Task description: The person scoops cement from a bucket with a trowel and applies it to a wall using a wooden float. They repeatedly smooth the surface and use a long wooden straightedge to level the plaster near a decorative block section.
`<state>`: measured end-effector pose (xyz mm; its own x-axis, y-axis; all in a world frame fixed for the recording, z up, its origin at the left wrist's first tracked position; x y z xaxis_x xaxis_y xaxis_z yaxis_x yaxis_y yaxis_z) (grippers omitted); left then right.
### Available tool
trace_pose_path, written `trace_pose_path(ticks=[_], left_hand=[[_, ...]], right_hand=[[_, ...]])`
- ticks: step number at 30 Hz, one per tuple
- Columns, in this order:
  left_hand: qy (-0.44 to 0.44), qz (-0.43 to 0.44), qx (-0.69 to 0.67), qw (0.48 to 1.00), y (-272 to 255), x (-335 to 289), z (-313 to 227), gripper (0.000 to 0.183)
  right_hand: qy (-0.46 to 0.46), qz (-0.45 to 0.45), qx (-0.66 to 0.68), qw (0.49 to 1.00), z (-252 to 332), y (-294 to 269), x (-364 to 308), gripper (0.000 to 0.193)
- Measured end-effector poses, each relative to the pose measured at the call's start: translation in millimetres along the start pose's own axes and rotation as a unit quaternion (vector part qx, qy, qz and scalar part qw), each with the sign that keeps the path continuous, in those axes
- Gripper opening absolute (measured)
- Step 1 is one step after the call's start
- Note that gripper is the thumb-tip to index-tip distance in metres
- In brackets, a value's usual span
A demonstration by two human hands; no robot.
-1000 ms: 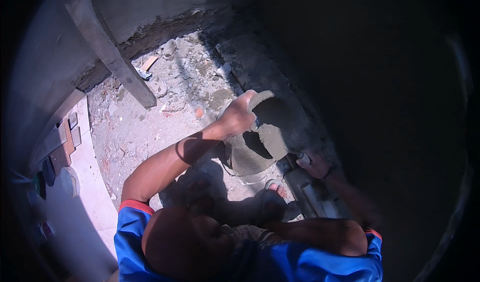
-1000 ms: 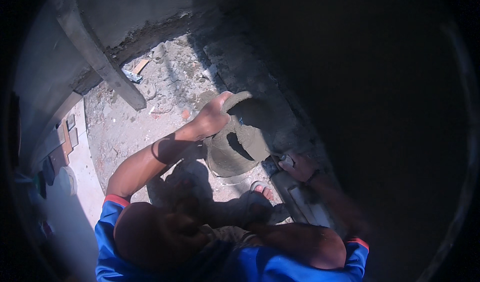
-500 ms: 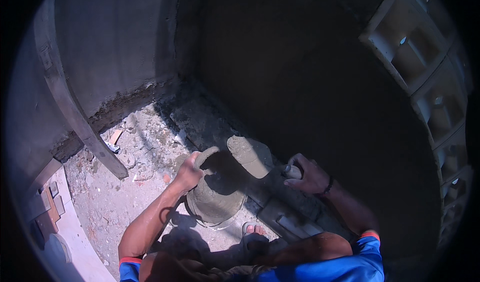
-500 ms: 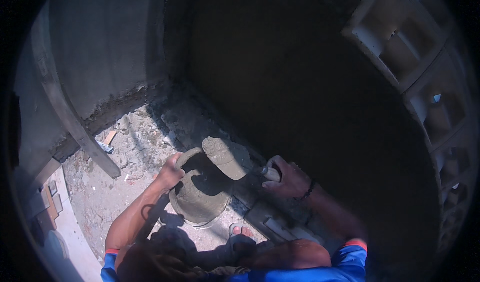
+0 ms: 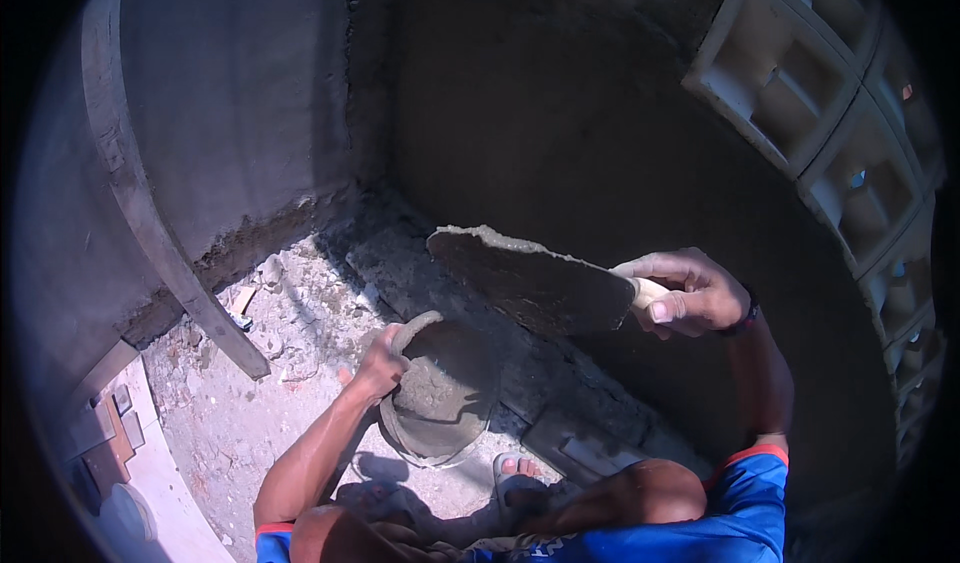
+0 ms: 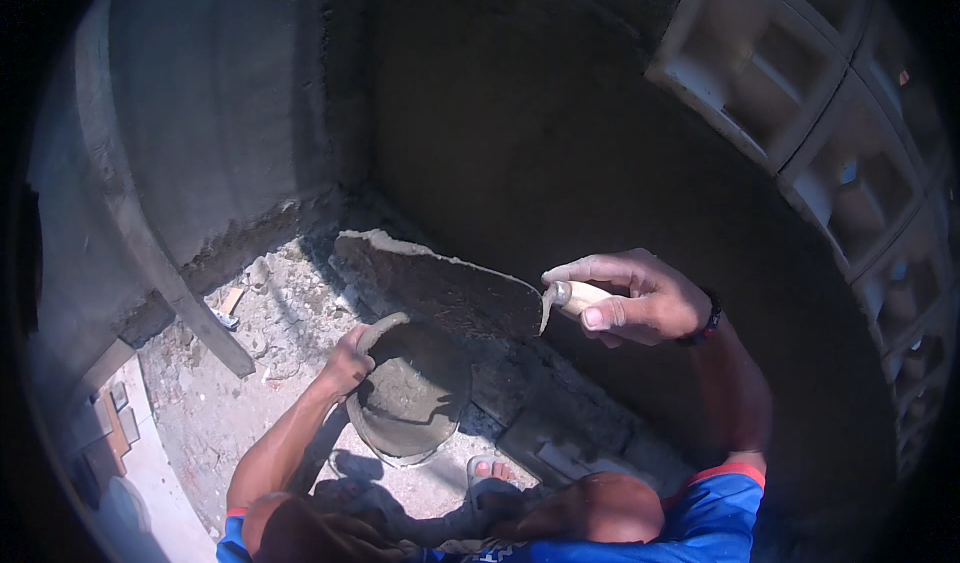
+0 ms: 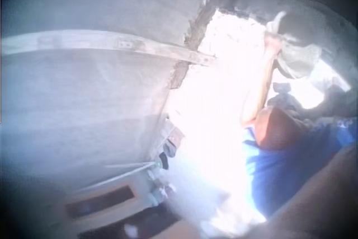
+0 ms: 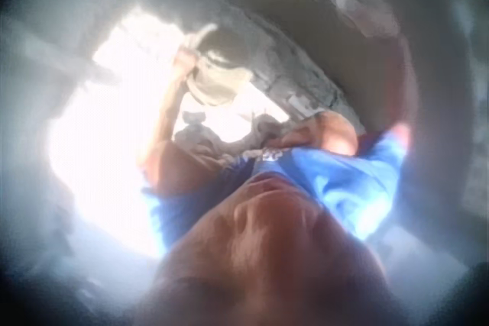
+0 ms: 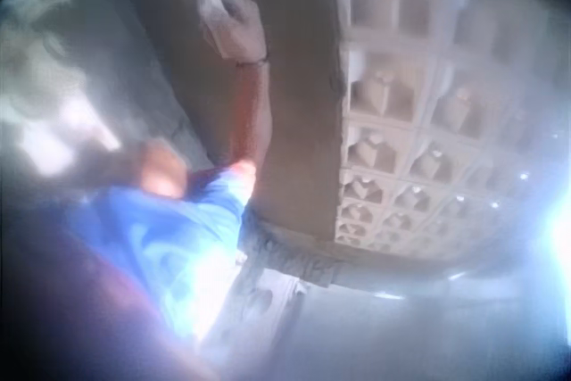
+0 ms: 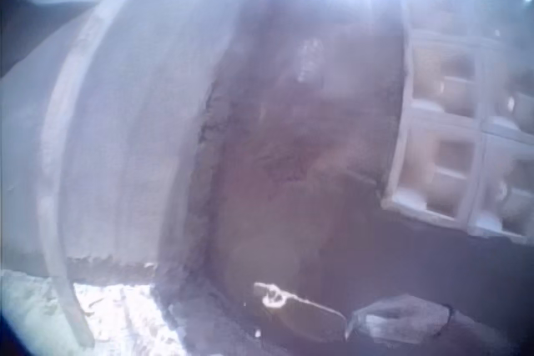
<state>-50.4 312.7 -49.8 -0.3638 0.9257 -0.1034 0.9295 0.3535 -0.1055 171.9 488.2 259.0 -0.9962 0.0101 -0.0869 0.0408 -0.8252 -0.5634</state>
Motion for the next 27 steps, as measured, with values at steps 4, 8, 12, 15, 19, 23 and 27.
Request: trace_pose_path(ticks=[4,8,12,15,19,23,27], left_hand=[[-0.005,-0.024,0.045,0.999,6.1,-1.3,-6.2,0.048],[-0.040,-0.037,0.018,0.998,1.1,-16.8,2.4,0.048],[-0.015,-0.031,0.049,0.998,12.1,-7.7,-15.4,0.050],[-0.008,-0.023,0.062,0.998,5.8,-13.0,-16.3,0.050],[-0.007,-0.027,0.056,0.998,2.0,-12.6,1.3,0.046],[0.020,-0.020,0.071,0.997,11.4,-11.5,-21.5,0.045],[0.001,-0.044,0.096,0.994,-12.7,-41.1,-3.3,0.049]], right_hand=[[0.118,-0.410,-0.137,0.894,-22.5,-112.3,-95.8,0.039],[0.107,-0.448,-0.133,0.878,-1.4,-91.8,-105.7,0.036],[0.148,-0.154,-0.226,0.950,-51.8,-12.1,-59.4,0.040],[0.186,0.023,-0.281,0.941,-93.5,55.4,-16.1,0.038],[0.230,0.133,-0.364,0.893,-126.7,115.1,16.0,0.033],[0.229,0.160,-0.402,0.872,-129.2,137.4,37.4,0.023],[0.131,0.232,-0.517,0.813,-140.8,199.6,85.3,0.017]])
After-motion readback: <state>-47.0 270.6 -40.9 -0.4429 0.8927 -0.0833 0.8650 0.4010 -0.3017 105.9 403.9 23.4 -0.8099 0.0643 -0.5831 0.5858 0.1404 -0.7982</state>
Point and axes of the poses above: each hand's wrist, its own x-axis towards the middle knuckle, its own y-axis out of the palm, z = x × y, the point moved 9 cm from there along x, towards the middle knuckle, and after that the axes turned 10 degrees about z, right-handed, at the moved point
